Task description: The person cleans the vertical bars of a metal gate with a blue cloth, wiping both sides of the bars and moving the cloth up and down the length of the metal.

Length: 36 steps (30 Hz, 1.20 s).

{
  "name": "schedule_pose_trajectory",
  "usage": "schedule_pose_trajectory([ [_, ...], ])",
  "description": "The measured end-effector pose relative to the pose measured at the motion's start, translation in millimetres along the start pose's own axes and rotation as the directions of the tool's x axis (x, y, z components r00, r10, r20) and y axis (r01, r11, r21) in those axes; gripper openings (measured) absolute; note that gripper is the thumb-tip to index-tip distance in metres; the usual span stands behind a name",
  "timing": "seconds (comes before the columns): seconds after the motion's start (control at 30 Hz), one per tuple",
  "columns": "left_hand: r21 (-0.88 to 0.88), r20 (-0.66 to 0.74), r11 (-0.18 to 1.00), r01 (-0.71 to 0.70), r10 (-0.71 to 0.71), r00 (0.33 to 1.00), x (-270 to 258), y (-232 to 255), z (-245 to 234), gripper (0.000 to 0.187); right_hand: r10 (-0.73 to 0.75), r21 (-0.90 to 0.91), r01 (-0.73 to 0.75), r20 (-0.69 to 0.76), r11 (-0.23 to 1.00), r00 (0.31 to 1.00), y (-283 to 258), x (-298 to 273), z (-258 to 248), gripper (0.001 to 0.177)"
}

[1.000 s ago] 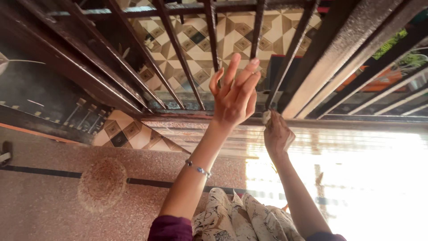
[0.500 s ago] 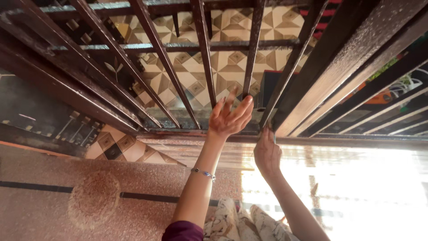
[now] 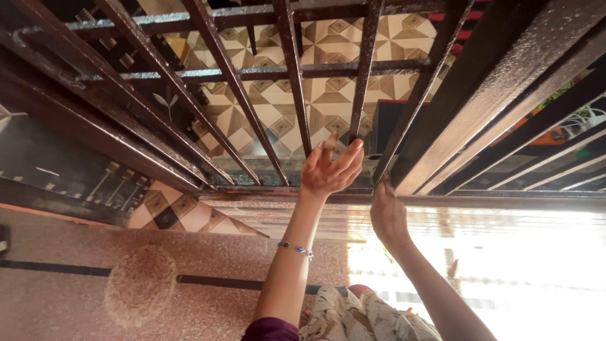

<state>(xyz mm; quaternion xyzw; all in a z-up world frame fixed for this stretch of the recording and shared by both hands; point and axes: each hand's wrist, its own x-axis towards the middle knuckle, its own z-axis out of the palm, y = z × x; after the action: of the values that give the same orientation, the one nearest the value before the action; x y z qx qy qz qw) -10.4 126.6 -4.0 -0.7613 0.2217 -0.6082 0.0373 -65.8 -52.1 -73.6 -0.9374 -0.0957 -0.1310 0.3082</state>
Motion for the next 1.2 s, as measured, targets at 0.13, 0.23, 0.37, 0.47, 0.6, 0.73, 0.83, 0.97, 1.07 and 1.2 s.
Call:
schedule_pose_trajectory([
  [0.13, -0.007, -0.024, 1.000, -0.014, 0.013, 1.000, -0.6, -2.1, 1.0, 0.019, 0.446, 0.026, -0.475, 0.300, 0.880, 0.843, 2.2, 7.1, 3.6, 0.040],
  [0.23, -0.008, -0.043, 1.000, -0.009, 0.009, 0.999, -0.4, -0.9, 1.7, 0.019, -0.119, -0.101, 0.109, -0.101, 0.989, 0.988, 6.1, 0.9, 7.3, 0.029],
  [0.37, -0.010, -0.025, 1.000, -0.008, 0.008, 1.000, -1.7, -2.1, 1.4, 0.021, -0.182, -0.322, 0.167, -0.016, 0.932, 0.983, 13.5, 1.5, 8.6, 0.031],
  [0.47, -0.014, -0.036, 1.000, -0.007, 0.006, 0.999, -3.7, -1.2, 2.6, 0.017, -0.186, -0.346, 0.179, 0.014, 0.921, 0.982, 15.5, -3.6, -2.0, 0.025],
  [0.6, -0.010, -0.030, 1.000, -0.012, 0.012, 0.999, -4.3, -3.5, -1.1, 0.018, -0.199, -0.328, 0.202, 0.043, 0.923, 0.979, 9.6, -0.2, -16.7, 0.019],
  [0.73, -0.006, -0.037, 1.000, -0.008, 0.008, 0.999, -5.4, -0.4, 1.4, 0.018, -0.138, -0.257, 0.158, 0.095, 0.953, 0.986, 3.5, 0.5, -28.4, 0.028],
  [0.83, -0.007, -0.063, 1.000, -0.002, 0.001, 0.998, -3.8, 0.9, 5.5, 0.017, -0.139, -0.248, 0.160, 0.101, 0.955, 0.985, -8.2, 0.7, -44.5, 0.023],
  [0.97, -0.028, -0.104, 1.000, -0.006, 0.003, 0.995, -0.9, -0.3, 9.2, 0.016, 0.034, -0.156, -0.005, 0.179, 0.988, 0.983, -25.1, -8.3, -85.9, 0.027],
  [1.07, -0.009, -0.111, 1.000, -0.014, 0.013, 0.994, -1.9, -1.2, 16.0, 0.015, -0.050, 0.070, 0.052, -0.021, 0.996, 0.999, -32.2, -13.2, -124.4, 0.024],
  [1.2, -0.007, -0.062, 1.000, -0.022, 0.021, 0.998, -8.7, -0.8, 13.0, 0.016, -0.213, 0.149, 0.261, -0.277, 0.954, 0.937, -47.0, 5.2, -175.3, 0.037],
])
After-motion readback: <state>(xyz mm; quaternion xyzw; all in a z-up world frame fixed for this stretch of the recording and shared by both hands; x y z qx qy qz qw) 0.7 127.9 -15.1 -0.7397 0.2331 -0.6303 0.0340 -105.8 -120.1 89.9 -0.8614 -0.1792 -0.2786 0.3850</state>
